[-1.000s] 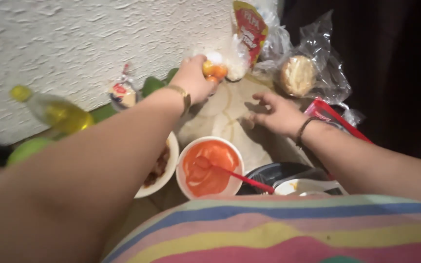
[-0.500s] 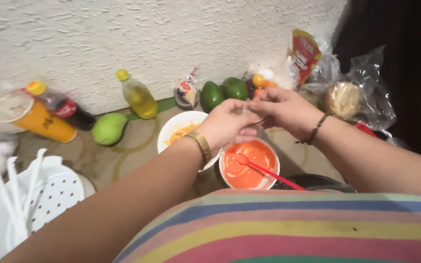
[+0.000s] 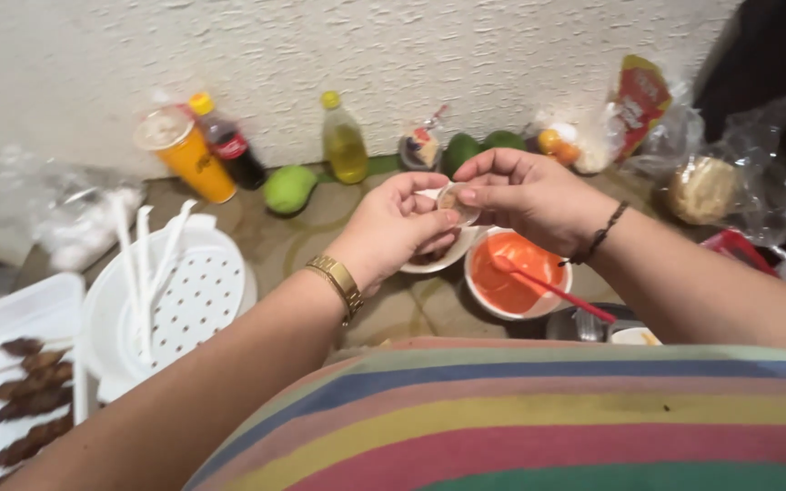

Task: Organizing various food items, ingredients, and packaged snacks on a table.

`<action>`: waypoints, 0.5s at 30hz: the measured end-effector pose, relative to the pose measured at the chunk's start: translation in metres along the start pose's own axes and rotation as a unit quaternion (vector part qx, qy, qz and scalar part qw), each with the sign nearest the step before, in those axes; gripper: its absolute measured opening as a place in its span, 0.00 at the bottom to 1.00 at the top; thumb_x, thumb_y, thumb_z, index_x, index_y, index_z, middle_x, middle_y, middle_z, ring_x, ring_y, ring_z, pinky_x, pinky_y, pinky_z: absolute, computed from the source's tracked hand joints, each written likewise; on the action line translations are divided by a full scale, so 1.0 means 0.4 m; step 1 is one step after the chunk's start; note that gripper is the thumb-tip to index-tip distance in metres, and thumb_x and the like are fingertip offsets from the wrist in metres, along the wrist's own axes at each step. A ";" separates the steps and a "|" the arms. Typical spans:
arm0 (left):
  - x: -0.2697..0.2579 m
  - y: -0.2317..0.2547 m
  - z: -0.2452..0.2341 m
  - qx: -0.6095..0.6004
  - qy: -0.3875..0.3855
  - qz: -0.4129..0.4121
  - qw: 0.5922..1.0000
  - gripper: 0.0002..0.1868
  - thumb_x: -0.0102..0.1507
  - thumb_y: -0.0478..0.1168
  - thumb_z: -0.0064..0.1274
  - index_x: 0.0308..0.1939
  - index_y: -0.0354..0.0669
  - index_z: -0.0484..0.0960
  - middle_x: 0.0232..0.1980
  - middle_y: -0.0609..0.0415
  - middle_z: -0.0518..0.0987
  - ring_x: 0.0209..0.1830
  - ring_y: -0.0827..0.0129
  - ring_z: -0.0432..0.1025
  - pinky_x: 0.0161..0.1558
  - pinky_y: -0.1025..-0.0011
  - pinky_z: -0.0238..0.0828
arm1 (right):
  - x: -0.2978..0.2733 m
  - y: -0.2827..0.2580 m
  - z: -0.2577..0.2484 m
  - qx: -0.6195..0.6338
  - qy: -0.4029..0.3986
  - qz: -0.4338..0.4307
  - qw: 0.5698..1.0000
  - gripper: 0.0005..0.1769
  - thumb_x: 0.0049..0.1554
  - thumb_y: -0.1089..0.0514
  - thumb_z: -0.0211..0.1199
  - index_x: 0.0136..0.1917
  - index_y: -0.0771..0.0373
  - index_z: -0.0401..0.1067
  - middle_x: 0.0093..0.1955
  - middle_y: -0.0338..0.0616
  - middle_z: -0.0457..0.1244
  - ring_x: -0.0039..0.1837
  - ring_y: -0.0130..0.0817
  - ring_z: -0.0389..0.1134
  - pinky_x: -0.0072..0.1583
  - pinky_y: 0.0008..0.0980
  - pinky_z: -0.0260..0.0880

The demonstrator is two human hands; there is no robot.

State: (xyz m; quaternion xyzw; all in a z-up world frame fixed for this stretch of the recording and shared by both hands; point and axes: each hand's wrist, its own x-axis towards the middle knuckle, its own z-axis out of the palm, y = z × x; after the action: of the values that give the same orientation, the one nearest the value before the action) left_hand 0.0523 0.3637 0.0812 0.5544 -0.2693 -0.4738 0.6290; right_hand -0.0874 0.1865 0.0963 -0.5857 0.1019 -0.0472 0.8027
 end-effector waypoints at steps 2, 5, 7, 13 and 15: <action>-0.051 0.013 -0.016 -0.003 0.003 0.042 0.999 0.23 0.63 0.30 0.59 0.61 0.34 0.71 0.43 0.48 0.82 0.38 0.70 0.78 0.38 0.76 0.78 | -0.009 -0.020 0.051 0.009 -0.024 -0.006 1.000 0.15 0.58 0.65 0.64 0.59 0.65 0.70 0.53 0.45 0.69 0.56 0.33 0.72 0.60 0.33 0.73; -0.135 0.061 -0.024 0.045 0.009 0.160 0.986 0.25 0.61 0.29 0.62 0.60 0.29 0.71 0.47 0.50 0.83 0.44 0.73 0.81 0.47 0.77 0.81 | -0.020 -0.052 0.133 0.007 -0.047 -0.012 0.999 0.18 0.56 0.66 0.64 0.60 0.63 0.68 0.56 0.45 0.69 0.57 0.33 0.72 0.61 0.33 0.73; -0.198 0.106 -0.028 0.051 0.060 0.149 0.986 0.26 0.61 0.33 0.62 0.61 0.29 0.72 0.44 0.52 0.83 0.40 0.74 0.80 0.44 0.76 0.81 | -0.013 -0.059 0.191 0.035 -0.010 -0.001 0.999 0.17 0.58 0.63 0.64 0.60 0.62 0.68 0.57 0.44 0.68 0.57 0.34 0.71 0.60 0.34 0.73; -0.329 0.220 -0.117 0.013 0.031 0.186 0.982 0.28 0.62 0.34 0.59 0.64 0.36 0.68 0.45 0.54 0.79 0.41 0.74 0.78 0.44 0.75 0.81 | 0.003 -0.087 0.346 0.271 0.075 0.016 0.960 0.17 0.60 0.60 0.61 0.61 0.70 0.69 0.57 0.50 0.69 0.57 0.37 0.72 0.60 0.31 0.76; -0.367 0.238 -0.156 0.019 0.078 0.149 0.986 0.25 0.62 0.36 0.58 0.63 0.37 0.70 0.44 0.54 0.80 0.40 0.74 0.78 0.42 0.75 0.82 | 0.004 -0.104 0.371 0.289 0.065 0.015 0.955 0.18 0.61 0.61 0.62 0.61 0.73 0.69 0.57 0.53 0.68 0.56 0.39 0.73 0.58 0.31 0.76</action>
State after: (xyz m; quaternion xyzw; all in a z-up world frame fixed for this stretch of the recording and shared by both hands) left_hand 0.0752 0.5165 0.1844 0.5549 -0.3082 -0.3248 0.7011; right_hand -0.0515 0.3113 0.1792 -0.3228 0.1446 -0.1002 0.9300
